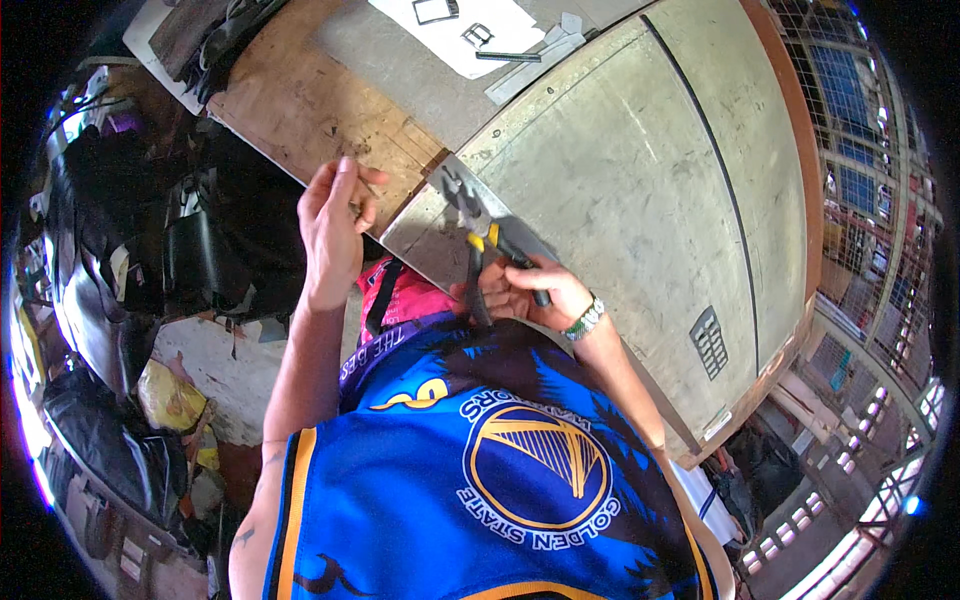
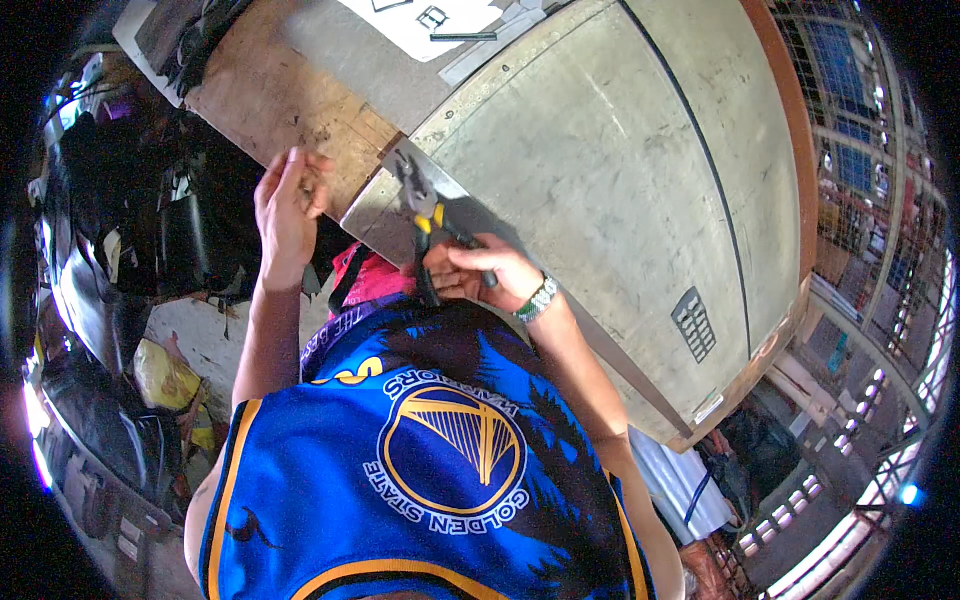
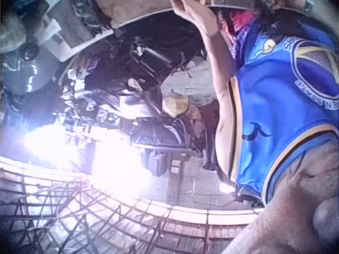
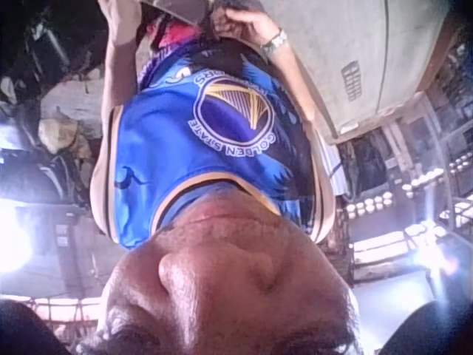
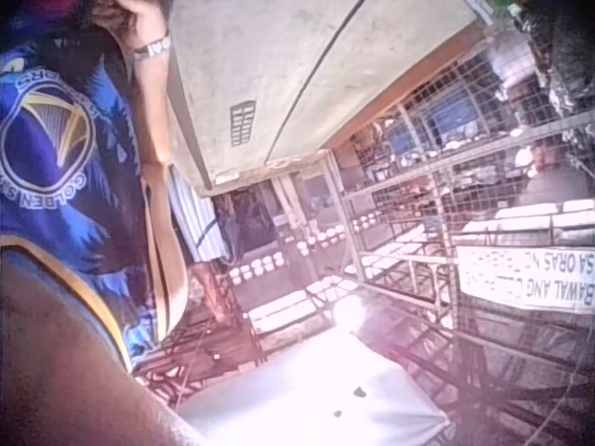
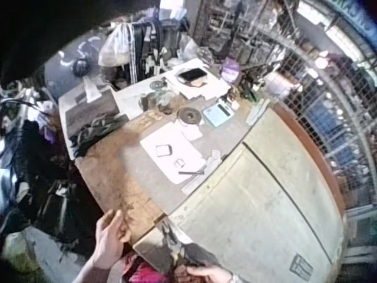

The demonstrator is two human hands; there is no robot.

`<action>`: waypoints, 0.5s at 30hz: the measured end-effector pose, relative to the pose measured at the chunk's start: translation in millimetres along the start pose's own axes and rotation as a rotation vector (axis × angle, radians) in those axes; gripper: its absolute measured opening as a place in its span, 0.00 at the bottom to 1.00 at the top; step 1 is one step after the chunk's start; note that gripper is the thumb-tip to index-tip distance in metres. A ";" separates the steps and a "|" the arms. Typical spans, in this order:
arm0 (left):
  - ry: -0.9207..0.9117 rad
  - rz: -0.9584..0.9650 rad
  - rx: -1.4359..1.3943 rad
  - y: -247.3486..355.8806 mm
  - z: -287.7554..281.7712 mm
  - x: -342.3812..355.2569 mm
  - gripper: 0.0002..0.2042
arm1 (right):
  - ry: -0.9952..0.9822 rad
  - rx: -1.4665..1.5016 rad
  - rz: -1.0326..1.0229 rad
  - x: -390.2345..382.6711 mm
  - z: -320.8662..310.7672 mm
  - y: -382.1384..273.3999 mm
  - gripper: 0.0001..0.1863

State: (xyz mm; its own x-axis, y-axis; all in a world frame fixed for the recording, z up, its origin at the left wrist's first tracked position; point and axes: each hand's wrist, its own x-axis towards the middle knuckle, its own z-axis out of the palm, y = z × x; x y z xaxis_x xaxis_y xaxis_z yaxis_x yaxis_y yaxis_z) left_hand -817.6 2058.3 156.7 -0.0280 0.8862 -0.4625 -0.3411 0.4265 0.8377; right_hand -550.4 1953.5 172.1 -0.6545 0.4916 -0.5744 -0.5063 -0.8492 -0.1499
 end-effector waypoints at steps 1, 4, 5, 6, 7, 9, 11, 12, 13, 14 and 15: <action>-0.095 -0.100 -0.085 -8.6 -7.8 4.8 0.11 | -0.019 0.020 -0.024 6.0 -19.6 2.9 0.23; -0.179 -0.284 -0.153 -29.1 -6.3 5.5 0.13 | -0.133 0.001 -0.021 25.5 -28.5 -8.4 0.26; -0.184 -0.283 -0.107 -33.6 -1.2 4.3 0.13 | -0.130 -0.006 -0.022 32.0 -30.2 -11.4 0.26; -0.188 -0.281 -0.060 -36.7 3.3 2.9 0.13 | -0.139 -0.036 -0.008 39.4 -30.3 -13.3 0.27; -0.223 -0.219 0.113 -36.7 12.1 1.7 0.11 | -0.141 -0.066 -0.002 43.2 -31.4 -13.9 0.29; -0.244 0.126 0.419 -51.3 24.3 0.0 0.09 | -0.174 -0.017 -0.004 55.1 -35.9 -12.0 0.31; -0.272 0.292 0.674 -42.3 36.9 -4.5 0.10 | -0.197 0.067 -0.002 66.5 -36.3 -14.3 0.34; -0.312 0.403 0.790 -42.6 38.7 -2.2 0.10 | -0.178 0.034 0.017 66.7 -36.0 -13.1 0.34; -0.334 0.454 0.870 -45.0 39.3 1.5 0.10 | -0.154 0.091 0.011 67.2 -37.8 -9.4 0.34; -0.360 0.511 0.947 -47.4 40.7 6.1 0.11 | -0.130 0.148 -0.002 68.1 -40.7 -6.2 0.34; -0.334 0.499 0.893 -49.0 39.7 4.9 0.09 | 0.006 0.168 0.015 68.5 -41.9 1.3 0.33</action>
State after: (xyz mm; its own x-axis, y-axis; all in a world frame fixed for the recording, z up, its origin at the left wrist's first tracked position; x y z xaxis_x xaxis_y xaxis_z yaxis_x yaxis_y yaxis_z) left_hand -763.7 2049.0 124.9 0.3299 0.9438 -0.0199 0.4511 -0.1391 0.8815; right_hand -572.4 1978.0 98.9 -0.6600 0.4772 -0.5803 -0.5831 -0.8124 -0.0050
